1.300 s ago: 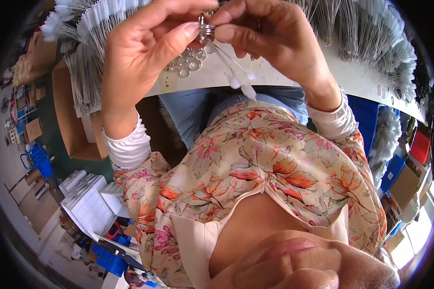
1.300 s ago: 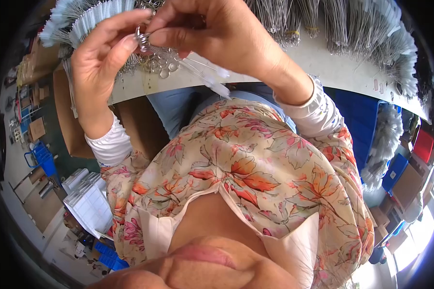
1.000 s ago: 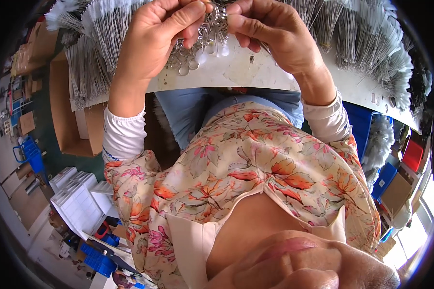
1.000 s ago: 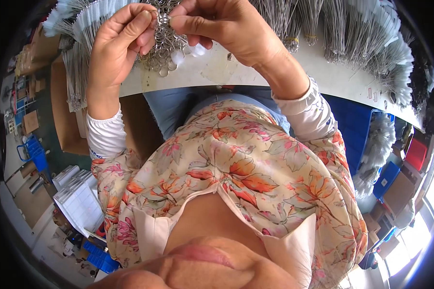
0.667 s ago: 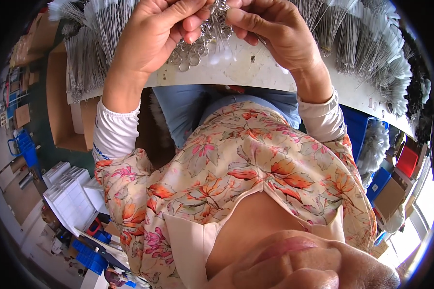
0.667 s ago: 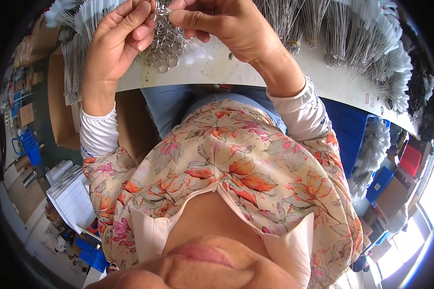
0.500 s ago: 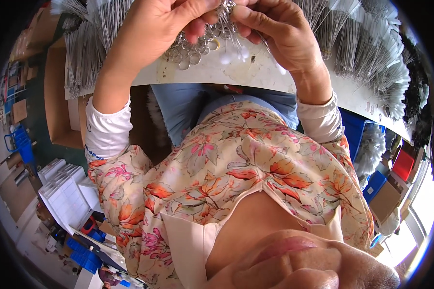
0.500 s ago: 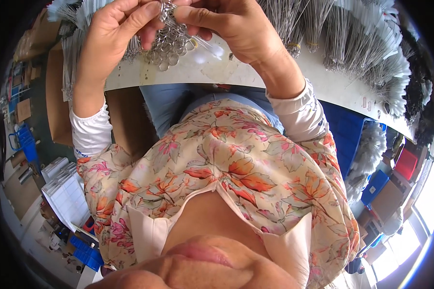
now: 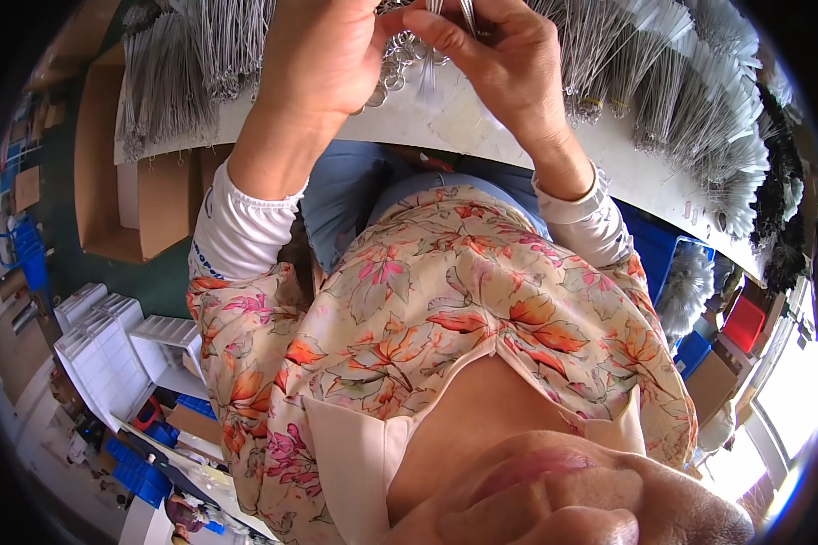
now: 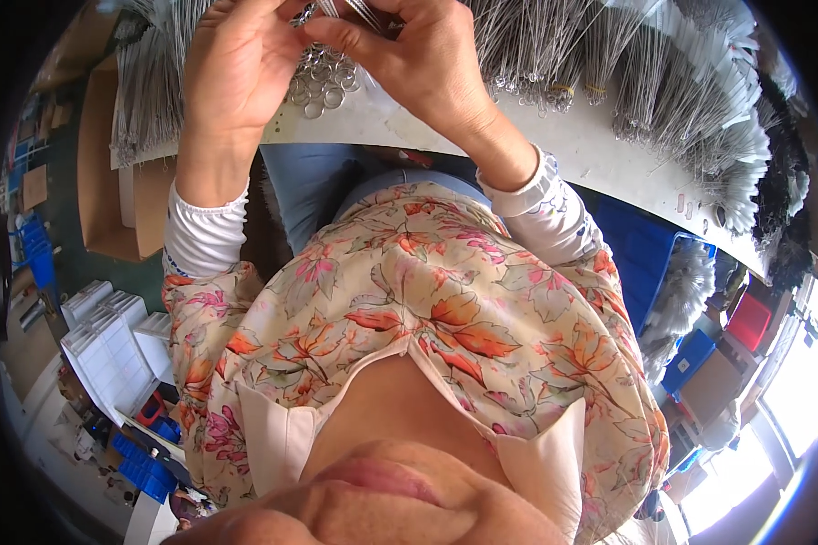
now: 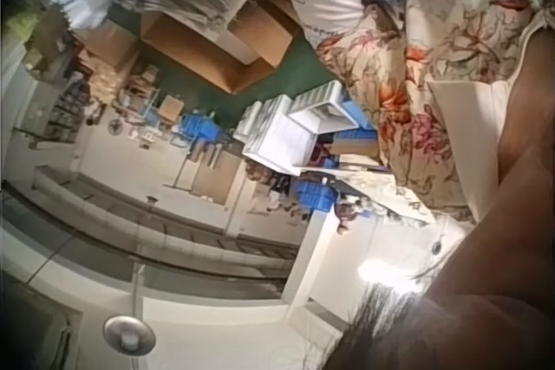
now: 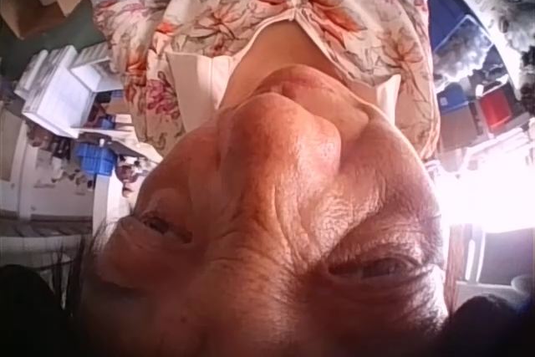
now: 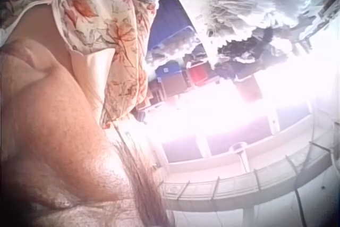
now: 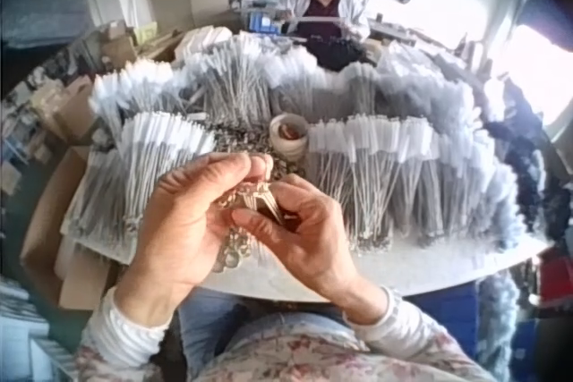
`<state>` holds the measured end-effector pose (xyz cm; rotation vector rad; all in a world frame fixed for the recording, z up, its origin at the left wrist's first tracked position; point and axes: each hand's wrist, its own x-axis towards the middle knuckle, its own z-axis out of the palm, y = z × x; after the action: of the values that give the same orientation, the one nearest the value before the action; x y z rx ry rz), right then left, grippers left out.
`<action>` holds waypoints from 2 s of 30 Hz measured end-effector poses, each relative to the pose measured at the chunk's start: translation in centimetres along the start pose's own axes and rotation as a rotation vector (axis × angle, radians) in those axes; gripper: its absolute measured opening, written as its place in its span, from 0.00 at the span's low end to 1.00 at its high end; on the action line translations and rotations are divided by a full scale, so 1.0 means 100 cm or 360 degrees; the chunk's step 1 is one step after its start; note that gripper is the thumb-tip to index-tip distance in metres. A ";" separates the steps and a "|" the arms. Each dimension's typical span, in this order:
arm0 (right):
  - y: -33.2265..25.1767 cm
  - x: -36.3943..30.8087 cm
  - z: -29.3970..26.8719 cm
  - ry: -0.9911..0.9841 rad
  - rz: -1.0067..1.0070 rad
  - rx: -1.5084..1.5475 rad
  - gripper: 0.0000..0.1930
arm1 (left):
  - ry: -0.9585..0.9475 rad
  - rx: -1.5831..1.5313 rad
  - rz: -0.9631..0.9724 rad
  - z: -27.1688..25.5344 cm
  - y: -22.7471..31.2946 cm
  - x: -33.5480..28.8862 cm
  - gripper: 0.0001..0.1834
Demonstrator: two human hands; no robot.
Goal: Assembling small white brushes onto metal rings at a factory workstation.
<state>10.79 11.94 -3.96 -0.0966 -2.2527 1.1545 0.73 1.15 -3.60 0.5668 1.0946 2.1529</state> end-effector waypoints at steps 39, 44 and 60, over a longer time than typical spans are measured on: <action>-0.018 -0.024 0.089 -0.0153 0.0242 0.0194 0.09 | 0.0693 0.0975 0.0609 -0.087 -0.047 -0.129 0.09; -0.028 -0.027 0.098 -0.0278 0.0397 0.0448 0.09 | 0.0579 0.0558 0.0414 -0.100 -0.042 -0.148 0.08; -0.041 -0.025 0.128 -0.0635 0.0153 0.0713 0.13 | 0.0567 0.0707 0.0545 -0.126 -0.025 -0.173 0.17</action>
<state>6.68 -0.57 -7.74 0.2258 -2.2695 1.8358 5.77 -16.95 -14.15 0.6147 1.8104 2.3687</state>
